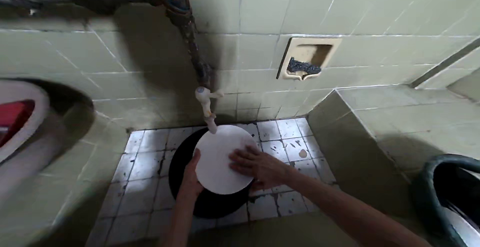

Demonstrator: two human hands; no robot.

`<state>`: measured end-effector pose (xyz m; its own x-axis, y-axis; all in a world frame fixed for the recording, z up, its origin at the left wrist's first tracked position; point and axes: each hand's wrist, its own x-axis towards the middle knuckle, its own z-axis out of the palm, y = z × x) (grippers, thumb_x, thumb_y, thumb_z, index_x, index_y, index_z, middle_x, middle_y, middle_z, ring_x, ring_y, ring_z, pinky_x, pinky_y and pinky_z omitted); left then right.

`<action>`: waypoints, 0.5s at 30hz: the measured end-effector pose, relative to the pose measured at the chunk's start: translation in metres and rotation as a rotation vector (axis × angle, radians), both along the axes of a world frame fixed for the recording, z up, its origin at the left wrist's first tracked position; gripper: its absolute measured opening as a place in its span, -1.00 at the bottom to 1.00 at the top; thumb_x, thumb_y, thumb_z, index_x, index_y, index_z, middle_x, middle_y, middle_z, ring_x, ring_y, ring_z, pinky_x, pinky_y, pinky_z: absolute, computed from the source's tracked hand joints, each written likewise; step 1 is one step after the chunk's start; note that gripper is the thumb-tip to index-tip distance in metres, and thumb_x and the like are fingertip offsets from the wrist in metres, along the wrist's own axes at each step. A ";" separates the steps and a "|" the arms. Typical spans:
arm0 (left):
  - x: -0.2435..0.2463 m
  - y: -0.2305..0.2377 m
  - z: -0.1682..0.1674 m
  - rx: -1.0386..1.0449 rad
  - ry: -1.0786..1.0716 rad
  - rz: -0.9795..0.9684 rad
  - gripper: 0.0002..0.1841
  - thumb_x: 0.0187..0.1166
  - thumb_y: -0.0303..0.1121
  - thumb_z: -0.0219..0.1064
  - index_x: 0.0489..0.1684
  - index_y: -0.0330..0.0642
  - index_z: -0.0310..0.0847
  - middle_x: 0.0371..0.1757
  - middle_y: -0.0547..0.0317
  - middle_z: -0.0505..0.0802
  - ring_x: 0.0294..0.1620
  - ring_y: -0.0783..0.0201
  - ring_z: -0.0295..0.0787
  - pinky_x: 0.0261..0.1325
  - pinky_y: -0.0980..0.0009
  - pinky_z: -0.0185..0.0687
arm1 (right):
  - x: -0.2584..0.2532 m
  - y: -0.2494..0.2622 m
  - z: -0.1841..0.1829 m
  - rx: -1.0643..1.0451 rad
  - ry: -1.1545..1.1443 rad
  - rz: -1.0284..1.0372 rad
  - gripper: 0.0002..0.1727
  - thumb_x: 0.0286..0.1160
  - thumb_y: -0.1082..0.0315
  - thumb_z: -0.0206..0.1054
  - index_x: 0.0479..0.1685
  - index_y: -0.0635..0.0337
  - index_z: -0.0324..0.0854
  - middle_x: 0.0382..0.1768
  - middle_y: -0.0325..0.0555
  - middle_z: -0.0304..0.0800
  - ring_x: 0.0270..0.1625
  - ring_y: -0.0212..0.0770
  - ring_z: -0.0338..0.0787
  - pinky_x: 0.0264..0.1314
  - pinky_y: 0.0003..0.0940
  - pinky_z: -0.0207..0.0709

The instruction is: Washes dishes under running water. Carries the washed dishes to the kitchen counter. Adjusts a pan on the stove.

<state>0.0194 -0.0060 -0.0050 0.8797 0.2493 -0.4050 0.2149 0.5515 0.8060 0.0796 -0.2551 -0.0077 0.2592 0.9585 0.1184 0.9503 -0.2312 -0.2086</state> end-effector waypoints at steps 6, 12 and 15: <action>0.041 0.005 0.017 0.308 0.001 -0.400 -0.60 0.84 -0.23 0.01 0.54 -0.14 0.45 0.22 0.09 0.79 0.07 0.35 0.76 0.13 0.30 0.70 | -0.038 -0.004 0.034 0.358 -0.176 -0.206 -0.64 0.40 0.55 0.24 0.02 -0.03 0.83 0.20 -0.24 0.90 0.37 -0.13 0.81 0.47 -0.04 0.62; 0.085 -0.029 0.017 0.103 -0.072 -0.366 -0.45 0.91 0.02 -0.26 0.50 -0.20 0.38 0.21 0.05 0.77 0.15 0.24 0.74 0.26 0.23 0.69 | -0.040 -0.009 0.069 0.883 0.761 -0.893 -0.84 0.53 0.36 0.35 -0.08 0.18 0.80 -0.37 -0.24 0.84 -0.36 -0.40 0.77 -0.26 -0.38 0.71; 0.077 -0.024 0.018 0.321 0.036 -0.341 -0.36 0.82 0.15 -0.04 0.55 -0.23 0.44 0.25 -0.12 0.78 0.20 0.05 0.76 0.29 0.00 0.68 | -0.013 -0.001 0.078 1.024 1.188 -1.182 -0.85 0.68 0.31 0.27 -0.02 0.14 0.71 -0.46 -0.27 0.73 -0.54 -0.45 0.59 -0.50 -0.51 0.49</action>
<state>0.0961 -0.0303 0.0130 0.9199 0.0656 -0.3866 0.3716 0.1686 0.9129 0.0666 -0.2560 0.0706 0.9640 -0.0298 -0.2643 -0.2621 0.0633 -0.9630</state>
